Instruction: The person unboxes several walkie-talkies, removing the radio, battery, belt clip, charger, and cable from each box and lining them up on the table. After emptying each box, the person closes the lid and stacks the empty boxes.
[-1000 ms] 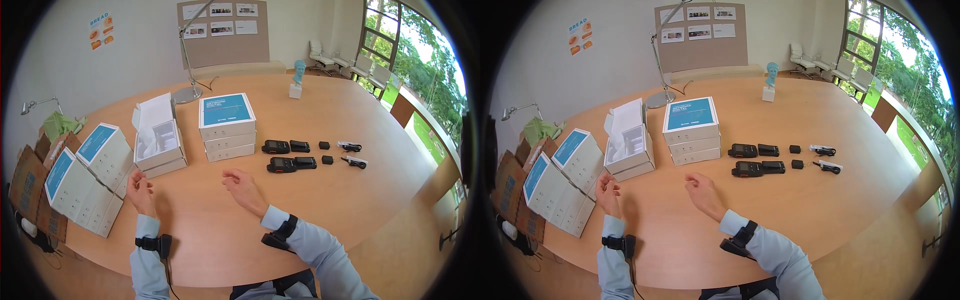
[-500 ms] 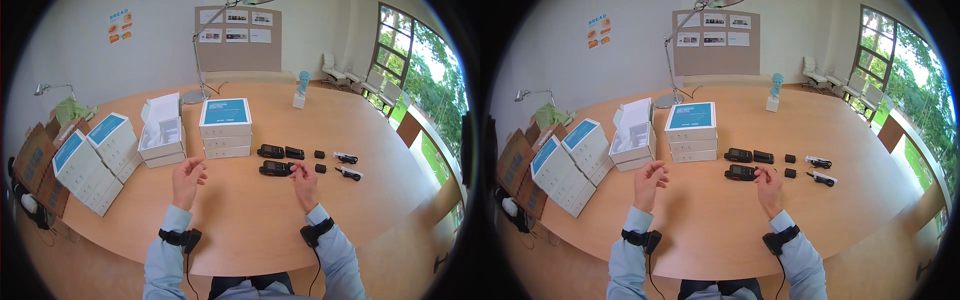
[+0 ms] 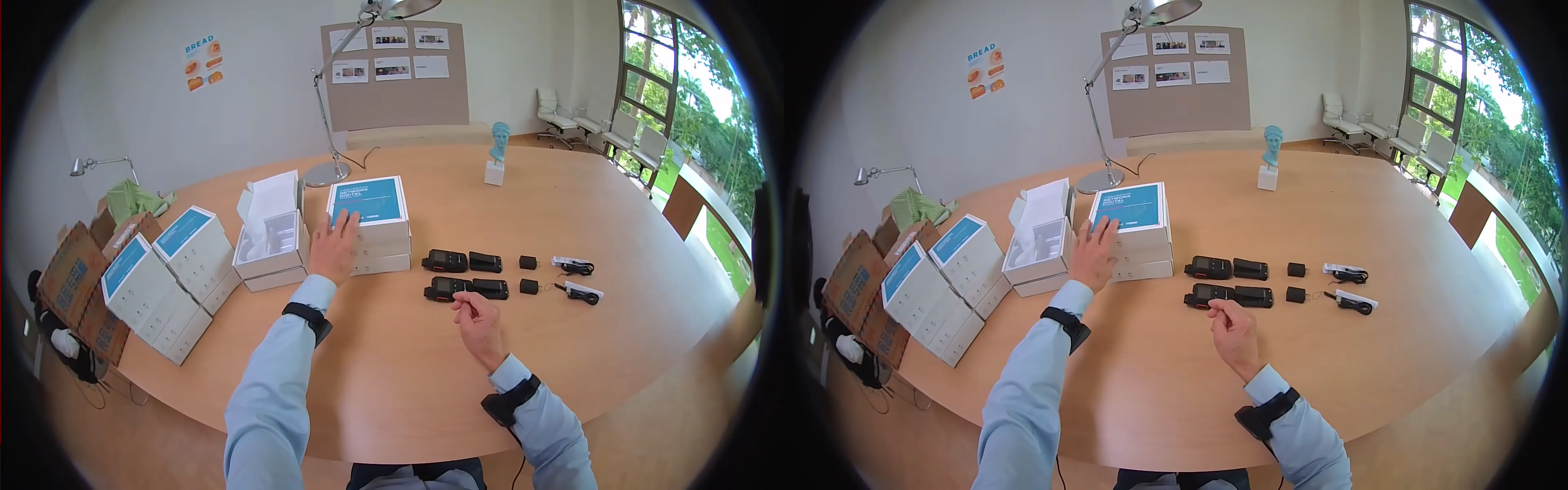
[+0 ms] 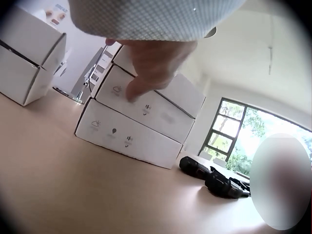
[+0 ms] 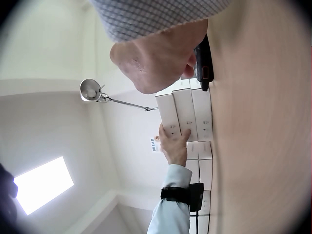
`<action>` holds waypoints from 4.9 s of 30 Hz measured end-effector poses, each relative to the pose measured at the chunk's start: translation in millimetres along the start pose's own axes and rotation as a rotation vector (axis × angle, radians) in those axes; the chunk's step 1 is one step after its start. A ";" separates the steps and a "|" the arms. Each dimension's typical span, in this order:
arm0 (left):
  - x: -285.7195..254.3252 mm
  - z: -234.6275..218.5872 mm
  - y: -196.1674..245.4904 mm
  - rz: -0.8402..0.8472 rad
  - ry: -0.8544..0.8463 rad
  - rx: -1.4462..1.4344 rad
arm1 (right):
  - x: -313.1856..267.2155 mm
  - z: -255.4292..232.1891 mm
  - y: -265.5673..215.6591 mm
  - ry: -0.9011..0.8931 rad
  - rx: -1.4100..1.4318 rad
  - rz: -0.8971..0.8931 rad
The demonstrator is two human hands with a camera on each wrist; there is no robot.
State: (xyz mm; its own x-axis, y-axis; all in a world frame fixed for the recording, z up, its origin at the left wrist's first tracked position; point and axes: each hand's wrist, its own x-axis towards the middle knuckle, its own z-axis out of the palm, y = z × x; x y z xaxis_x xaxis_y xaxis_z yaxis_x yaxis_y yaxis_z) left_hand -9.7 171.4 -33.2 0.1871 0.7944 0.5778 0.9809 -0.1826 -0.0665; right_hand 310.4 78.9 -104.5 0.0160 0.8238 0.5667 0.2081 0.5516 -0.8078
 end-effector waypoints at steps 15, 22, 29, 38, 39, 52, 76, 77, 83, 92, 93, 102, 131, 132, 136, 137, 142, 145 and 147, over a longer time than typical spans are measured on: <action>-118.0 -104.4 29.9 0.229 0.371 -0.075 | 4.8 -6.8 -0.6 0.070 0.032 -0.052; -198.4 -137.3 52.1 0.274 0.264 -0.099 | 1.0 -5.4 -2.1 0.069 0.058 0.009; -211.8 -123.8 56.8 0.332 0.132 -0.059 | -8.7 -1.2 -31.1 -0.384 0.257 0.294; -237.3 -139.6 73.5 0.287 -0.194 -0.099 | -24.9 15.9 -37.9 -0.604 0.340 0.473; -239.1 -141.6 74.0 0.298 -0.217 -0.105 | -25.3 16.3 -37.9 -0.610 0.342 0.479; -120.8 -173.8 12.3 -0.122 0.291 -0.434 | -21.1 17.5 -32.4 -0.545 0.256 0.555; -60.3 -58.8 -38.8 -0.693 0.359 -1.100 | -17.6 21.9 -35.9 -0.451 0.210 0.469; -71.4 -67.0 -32.9 -0.676 0.329 -1.149 | -13.0 22.8 -38.7 -0.426 0.146 0.383; -124.1 -93.3 0.6 -0.655 0.060 -1.371 | 13.7 35.6 -72.4 -0.648 -0.426 -0.260; -149.4 -54.1 2.7 -0.554 0.052 -1.149 | 21.1 52.6 -95.3 -1.055 -0.660 -0.183; -152.7 -49.8 -1.7 -0.528 0.018 -0.988 | 21.2 53.3 -96.3 -1.080 -0.671 -0.171; -158.1 -51.9 -6.8 -0.449 -0.157 -0.800 | 14.4 56.8 -90.2 -0.913 -0.642 -0.260; -120.2 -108.9 71.3 -0.487 -0.370 -1.462 | 43.1 51.9 -98.2 -0.516 0.405 0.308; -122.0 -103.6 76.1 -0.529 -0.457 -1.669 | 43.2 51.9 -98.9 -0.464 0.442 0.305; -132.6 -85.3 76.1 -0.525 -0.458 -1.904 | 39.5 59.7 -97.1 -0.393 0.578 0.219; -133.7 -84.1 76.7 -0.528 -0.464 -1.902 | 39.6 57.4 -99.6 -0.465 0.531 0.307; -134.5 -84.8 85.3 -0.509 -0.332 -2.009 | 29.9 64.9 -92.8 -0.516 0.512 0.441; -130.3 -95.5 94.2 -0.478 -0.190 -2.118 | 22.4 74.4 -79.9 -0.551 0.527 0.411; -127.8 -101.5 94.6 -0.579 -0.203 -2.187 | 19.2 78.3 -75.7 -0.564 0.503 0.312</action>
State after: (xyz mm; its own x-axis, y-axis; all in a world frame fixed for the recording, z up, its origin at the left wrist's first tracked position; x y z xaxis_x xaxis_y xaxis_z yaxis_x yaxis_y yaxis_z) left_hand 53.9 -6.2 -30.7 0.1373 0.9822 0.1285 -0.5936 -0.0223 0.8045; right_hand 218.3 63.3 -45.2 -0.5214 0.8174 0.2449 -0.1903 0.1684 -0.9672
